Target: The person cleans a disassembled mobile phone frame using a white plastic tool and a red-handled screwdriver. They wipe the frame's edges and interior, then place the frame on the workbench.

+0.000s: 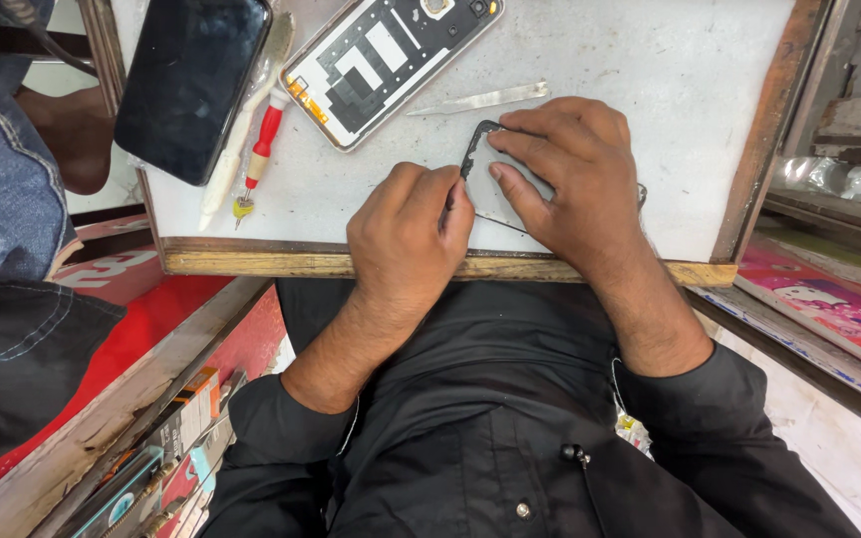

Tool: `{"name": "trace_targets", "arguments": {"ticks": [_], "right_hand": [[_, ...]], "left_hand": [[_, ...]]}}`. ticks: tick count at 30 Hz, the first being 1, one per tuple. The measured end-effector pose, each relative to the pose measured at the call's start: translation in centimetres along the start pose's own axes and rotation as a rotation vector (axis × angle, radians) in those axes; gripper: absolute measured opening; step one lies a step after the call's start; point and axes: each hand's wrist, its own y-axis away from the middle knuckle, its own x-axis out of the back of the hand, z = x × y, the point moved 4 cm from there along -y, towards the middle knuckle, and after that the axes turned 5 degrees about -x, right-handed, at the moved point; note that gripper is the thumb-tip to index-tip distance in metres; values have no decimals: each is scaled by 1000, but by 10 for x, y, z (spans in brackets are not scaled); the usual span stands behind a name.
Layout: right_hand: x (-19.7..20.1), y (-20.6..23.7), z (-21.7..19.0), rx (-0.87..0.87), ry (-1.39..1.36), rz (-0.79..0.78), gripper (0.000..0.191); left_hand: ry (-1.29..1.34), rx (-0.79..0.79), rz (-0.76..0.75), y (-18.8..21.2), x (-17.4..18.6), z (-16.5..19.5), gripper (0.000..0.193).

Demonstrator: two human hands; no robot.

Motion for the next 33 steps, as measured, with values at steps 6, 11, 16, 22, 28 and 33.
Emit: {"name": "trace_targets", "arguments": {"ticks": [6, 11, 16, 22, 28, 33], "right_hand": [[-2, 0, 1, -2, 6, 10, 23], [-4, 0, 4, 8, 14, 15, 22], [-4, 1, 4, -9, -6, 5, 22], [-2, -2, 3, -12, -4, 22, 21], [-1, -2, 1, -45, -42, 28, 23], [0, -1, 1, -43, -32, 30, 23]], "left_hand": [[-11, -17, 16, 0, -5, 0, 15], [-15, -11, 1, 1, -7, -1, 14], [-33, -38, 35, -1, -7, 2, 14], [-42, -60, 38, -2, -7, 4, 15], [-62, -32, 26, -4, -7, 2, 12], [-51, -58, 40, -5, -6, 5, 13]]}}
